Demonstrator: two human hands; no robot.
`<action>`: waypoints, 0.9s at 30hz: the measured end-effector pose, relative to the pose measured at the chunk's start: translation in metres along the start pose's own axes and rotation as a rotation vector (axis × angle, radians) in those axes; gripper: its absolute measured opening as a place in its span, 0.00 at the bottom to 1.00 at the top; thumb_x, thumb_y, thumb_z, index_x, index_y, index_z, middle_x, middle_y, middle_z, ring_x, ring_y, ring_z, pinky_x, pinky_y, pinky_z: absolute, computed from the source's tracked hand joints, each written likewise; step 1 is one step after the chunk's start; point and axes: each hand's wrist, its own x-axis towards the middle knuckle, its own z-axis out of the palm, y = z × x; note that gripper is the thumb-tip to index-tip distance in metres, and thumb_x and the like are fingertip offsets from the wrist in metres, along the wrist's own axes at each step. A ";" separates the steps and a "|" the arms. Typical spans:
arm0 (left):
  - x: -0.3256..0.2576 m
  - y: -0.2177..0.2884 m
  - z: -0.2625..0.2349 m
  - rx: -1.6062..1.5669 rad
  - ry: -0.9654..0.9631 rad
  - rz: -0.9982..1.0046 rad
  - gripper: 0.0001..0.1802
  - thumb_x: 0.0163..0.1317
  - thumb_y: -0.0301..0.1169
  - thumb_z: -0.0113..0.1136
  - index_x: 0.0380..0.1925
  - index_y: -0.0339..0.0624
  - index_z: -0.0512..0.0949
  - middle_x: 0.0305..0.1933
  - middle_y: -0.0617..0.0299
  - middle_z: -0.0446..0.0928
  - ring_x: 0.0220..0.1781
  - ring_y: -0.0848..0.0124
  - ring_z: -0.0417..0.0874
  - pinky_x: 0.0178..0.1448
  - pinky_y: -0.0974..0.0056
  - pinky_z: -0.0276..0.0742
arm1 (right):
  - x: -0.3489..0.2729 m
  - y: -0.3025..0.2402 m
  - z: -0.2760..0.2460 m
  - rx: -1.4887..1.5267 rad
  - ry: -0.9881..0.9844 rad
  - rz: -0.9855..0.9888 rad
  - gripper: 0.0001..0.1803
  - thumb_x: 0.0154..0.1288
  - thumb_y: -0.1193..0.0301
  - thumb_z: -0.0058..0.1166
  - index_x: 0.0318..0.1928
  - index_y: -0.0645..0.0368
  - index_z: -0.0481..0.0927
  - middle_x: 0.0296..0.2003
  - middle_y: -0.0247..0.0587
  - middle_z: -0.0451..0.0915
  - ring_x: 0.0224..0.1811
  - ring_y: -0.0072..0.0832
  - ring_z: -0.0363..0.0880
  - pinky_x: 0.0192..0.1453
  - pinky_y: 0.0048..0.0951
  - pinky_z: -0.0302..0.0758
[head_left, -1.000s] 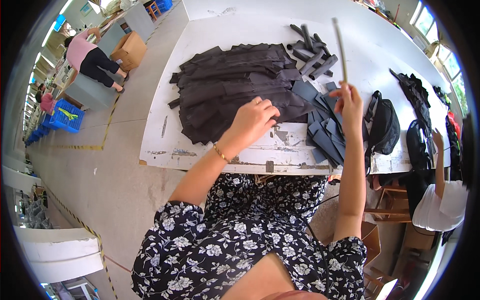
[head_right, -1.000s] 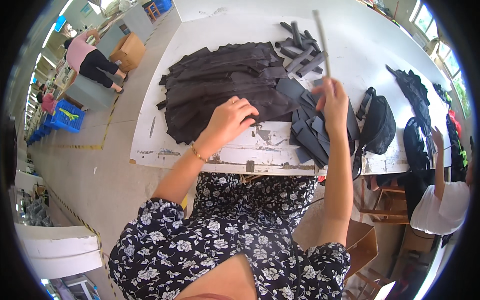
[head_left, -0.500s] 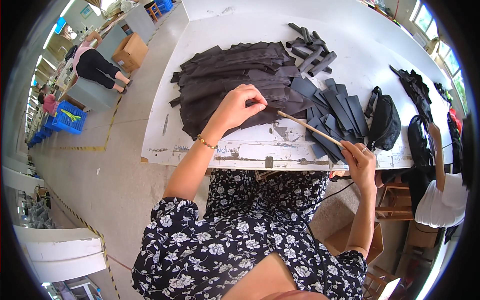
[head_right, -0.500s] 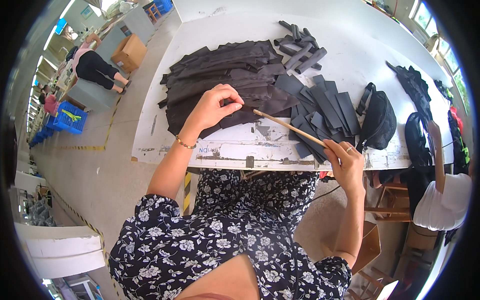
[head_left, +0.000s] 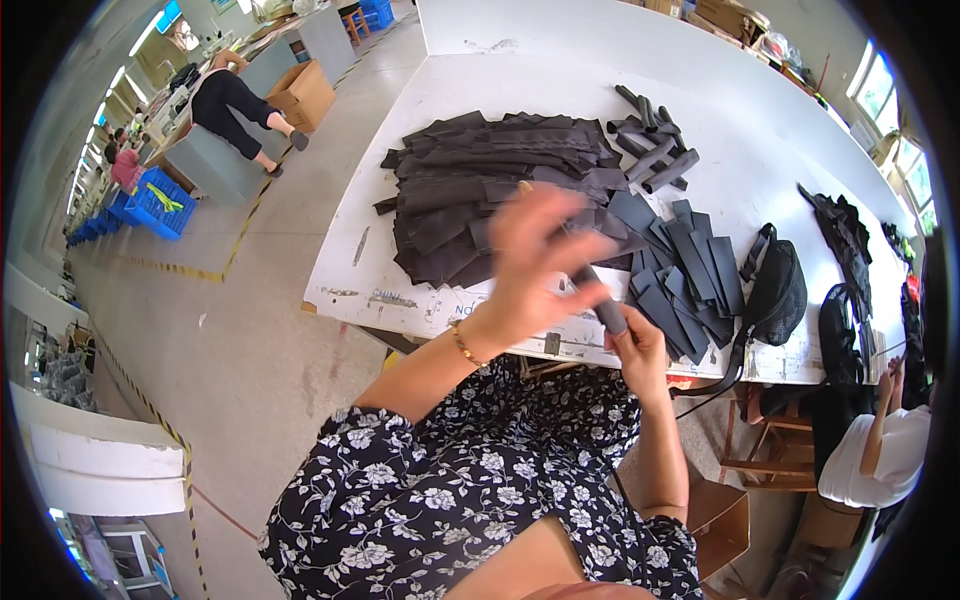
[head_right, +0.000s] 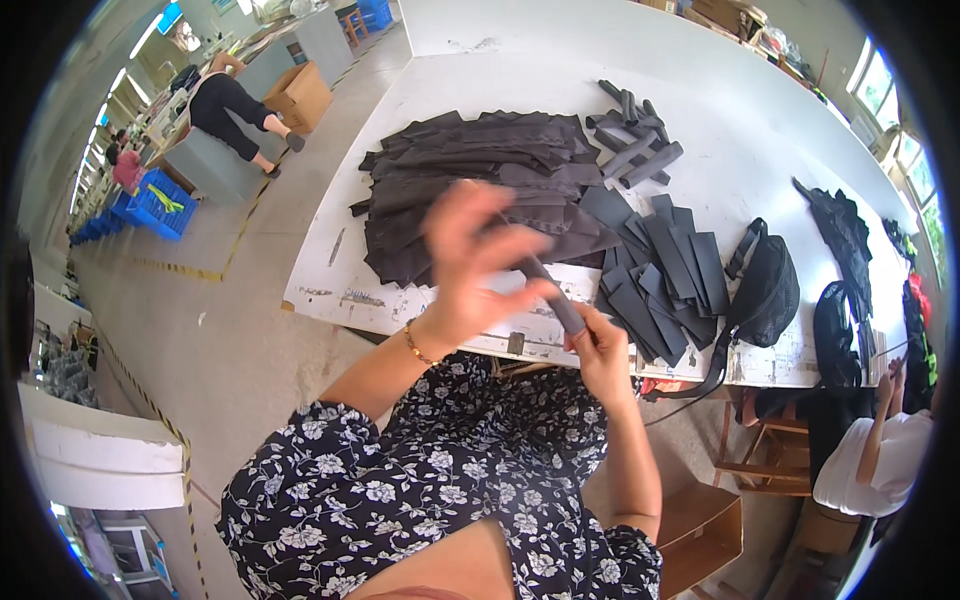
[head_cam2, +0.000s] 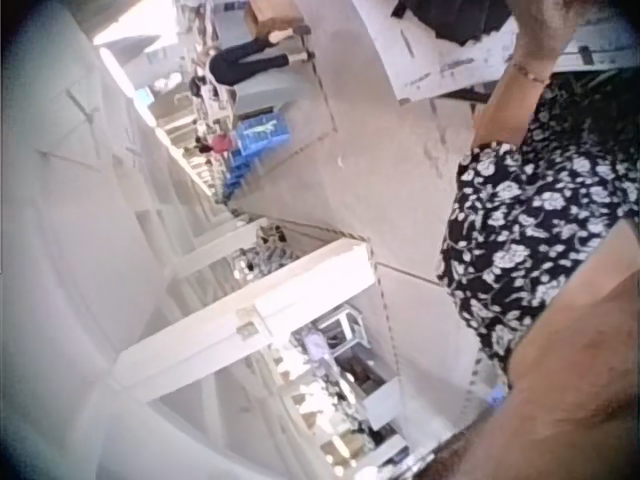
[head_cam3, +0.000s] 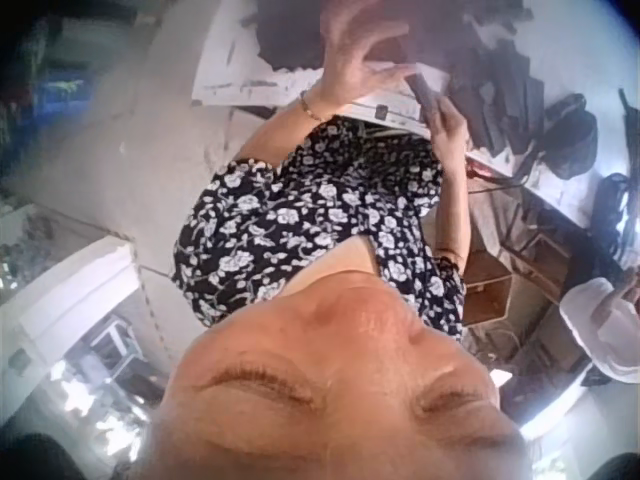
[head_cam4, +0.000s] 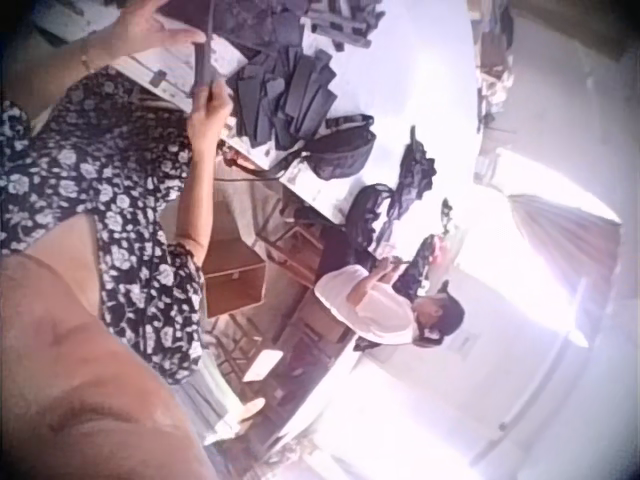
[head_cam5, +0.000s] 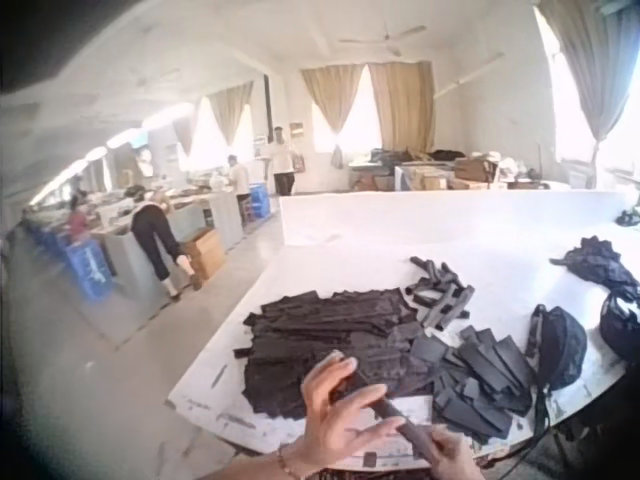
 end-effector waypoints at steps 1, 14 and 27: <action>-0.008 -0.009 -0.014 0.103 0.096 -0.111 0.39 0.56 0.35 0.71 0.62 0.41 0.59 0.67 0.56 0.58 0.64 0.65 0.68 0.62 0.54 0.70 | -0.004 0.002 0.003 0.030 -0.021 0.070 0.14 0.74 0.72 0.47 0.54 0.64 0.78 0.24 0.26 0.73 0.27 0.14 0.67 0.31 0.17 0.64; -0.065 -0.018 0.017 -1.242 0.434 -1.221 0.17 0.70 0.42 0.57 0.47 0.41 0.77 0.28 0.61 0.80 0.30 0.65 0.83 0.39 0.57 0.82 | -0.032 0.023 0.081 -0.066 0.123 0.045 0.14 0.73 0.79 0.41 0.56 0.69 0.71 0.26 0.33 0.74 0.27 0.17 0.70 0.31 0.22 0.69; -0.029 -0.065 -0.051 -0.947 0.668 -1.038 0.18 0.68 0.45 0.59 0.33 0.38 0.77 0.12 0.72 0.62 0.09 0.83 0.56 0.13 0.75 0.48 | -0.124 0.029 0.038 -0.329 -0.253 0.174 0.07 0.71 0.73 0.50 0.39 0.65 0.77 0.19 0.48 0.75 0.20 0.39 0.78 0.24 0.37 0.69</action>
